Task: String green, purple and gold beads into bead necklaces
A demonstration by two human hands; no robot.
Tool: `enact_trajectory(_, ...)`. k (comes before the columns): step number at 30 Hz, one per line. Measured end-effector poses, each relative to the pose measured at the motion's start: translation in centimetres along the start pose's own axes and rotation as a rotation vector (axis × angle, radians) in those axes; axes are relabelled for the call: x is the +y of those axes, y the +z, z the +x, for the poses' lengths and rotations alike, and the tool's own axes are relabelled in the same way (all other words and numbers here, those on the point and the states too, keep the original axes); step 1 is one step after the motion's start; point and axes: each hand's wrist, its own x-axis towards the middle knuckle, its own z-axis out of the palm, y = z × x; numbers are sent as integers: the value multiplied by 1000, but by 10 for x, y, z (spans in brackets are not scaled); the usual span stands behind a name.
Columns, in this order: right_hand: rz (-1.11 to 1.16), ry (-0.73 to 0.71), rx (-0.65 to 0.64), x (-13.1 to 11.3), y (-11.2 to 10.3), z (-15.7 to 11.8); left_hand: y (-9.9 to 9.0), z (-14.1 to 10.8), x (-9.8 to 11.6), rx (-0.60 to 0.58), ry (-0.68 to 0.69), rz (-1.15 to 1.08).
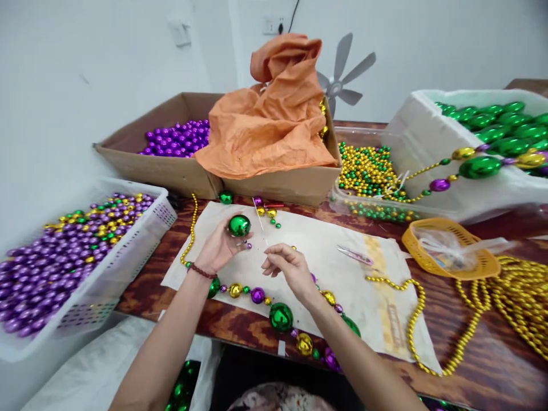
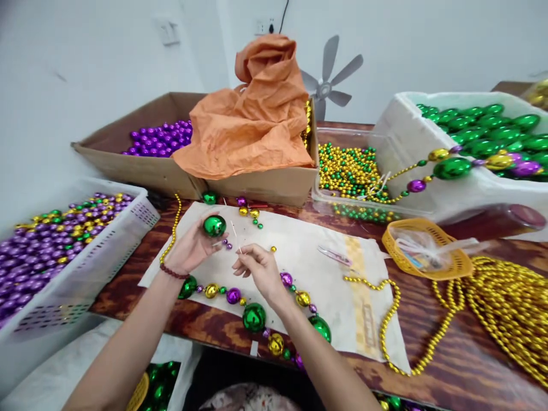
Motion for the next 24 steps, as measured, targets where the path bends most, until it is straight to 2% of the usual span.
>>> enact_trajectory(2,7,0,32,7,1,-3,11,-6,-10,-37,-40,-70)
enact_trajectory(5,13,-20,62,14,-2,-8,23,-9,-24,-50,-9,-58)
enact_trajectory(11,5,-35,65,20,-7,-18,32,-6,-50,51,76,-79)
enact_trajectory(13,-6,-28,70,21,-8,-22,33,-7,-53,44,63,-90)
enact_trajectory(18,-34,-8,85,20,-11,-31,31,-12,-53,-70,95,-13)
enact_trajectory(24,-69,1,86,22,-11,-34,25,-16,-55,-129,240,76)
